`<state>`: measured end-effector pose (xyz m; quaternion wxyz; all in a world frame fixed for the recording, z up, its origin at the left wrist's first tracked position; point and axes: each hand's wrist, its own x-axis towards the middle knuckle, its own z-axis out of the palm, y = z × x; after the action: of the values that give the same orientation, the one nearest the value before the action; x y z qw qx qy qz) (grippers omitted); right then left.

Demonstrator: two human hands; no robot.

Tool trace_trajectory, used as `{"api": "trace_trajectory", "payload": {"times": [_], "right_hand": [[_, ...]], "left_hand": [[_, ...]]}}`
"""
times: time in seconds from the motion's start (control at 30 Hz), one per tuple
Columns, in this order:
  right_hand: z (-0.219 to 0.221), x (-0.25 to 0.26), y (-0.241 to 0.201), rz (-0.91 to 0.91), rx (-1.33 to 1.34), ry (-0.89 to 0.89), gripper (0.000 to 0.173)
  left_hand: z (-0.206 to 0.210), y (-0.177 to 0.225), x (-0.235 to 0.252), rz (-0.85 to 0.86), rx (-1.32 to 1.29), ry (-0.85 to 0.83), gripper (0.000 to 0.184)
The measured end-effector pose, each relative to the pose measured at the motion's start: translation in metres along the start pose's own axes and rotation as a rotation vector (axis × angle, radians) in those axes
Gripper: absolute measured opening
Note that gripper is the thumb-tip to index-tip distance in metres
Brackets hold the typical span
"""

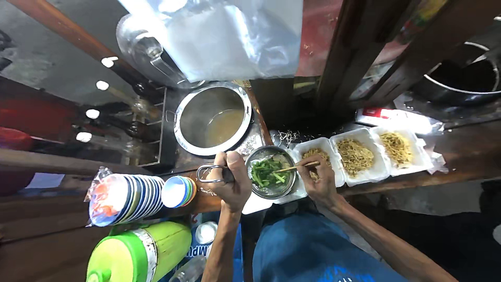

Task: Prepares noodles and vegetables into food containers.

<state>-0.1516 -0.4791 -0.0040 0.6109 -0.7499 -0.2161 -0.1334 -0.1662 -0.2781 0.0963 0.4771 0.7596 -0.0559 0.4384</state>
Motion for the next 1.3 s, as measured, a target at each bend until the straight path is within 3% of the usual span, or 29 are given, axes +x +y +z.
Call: {"api": "trace_trajectory", "payload": {"times": [0.1,0.23,0.33,0.43,0.57,0.9,1.07,1.13,1.3], "right_hand": [[0.000,0.000,-0.009,0.180,0.160,0.038,0.014],[-0.009,-0.001,-0.019,-0.042,0.105,0.099,0.012],[-0.002,-0.009,-0.017,-0.139,0.118,0.002,0.012],[0.013,-0.024,0.007,-0.158,0.146,-0.086,0.011],[0.014,-0.041,0.026,-0.201,0.117,-0.018,0.010],[-0.007,-0.059,0.006,-0.159,0.113,0.161,0.012],[-0.001,-0.065,0.006,-0.046,0.200,-0.022,0.012],[0.010,-0.069,0.018,-0.080,0.209,-0.079,0.011],[0.013,-0.081,0.024,-0.188,0.148,0.009,0.009]], "left_hand": [[0.000,0.001,-0.002,0.014,0.018,-0.004,0.033],[-0.001,0.001,-0.003,0.003,0.026,-0.016,0.034],[0.001,0.003,-0.002,-0.001,0.036,-0.043,0.034],[0.003,0.005,-0.001,0.008,0.091,-0.086,0.034],[0.001,0.006,-0.004,-0.017,0.222,-0.138,0.039],[-0.002,0.007,-0.008,-0.075,0.341,-0.182,0.036],[0.002,0.016,-0.007,-0.081,0.368,-0.244,0.033],[0.007,0.021,-0.006,-0.077,0.368,-0.276,0.032],[0.010,0.024,-0.006,-0.098,0.413,-0.305,0.029]]}}
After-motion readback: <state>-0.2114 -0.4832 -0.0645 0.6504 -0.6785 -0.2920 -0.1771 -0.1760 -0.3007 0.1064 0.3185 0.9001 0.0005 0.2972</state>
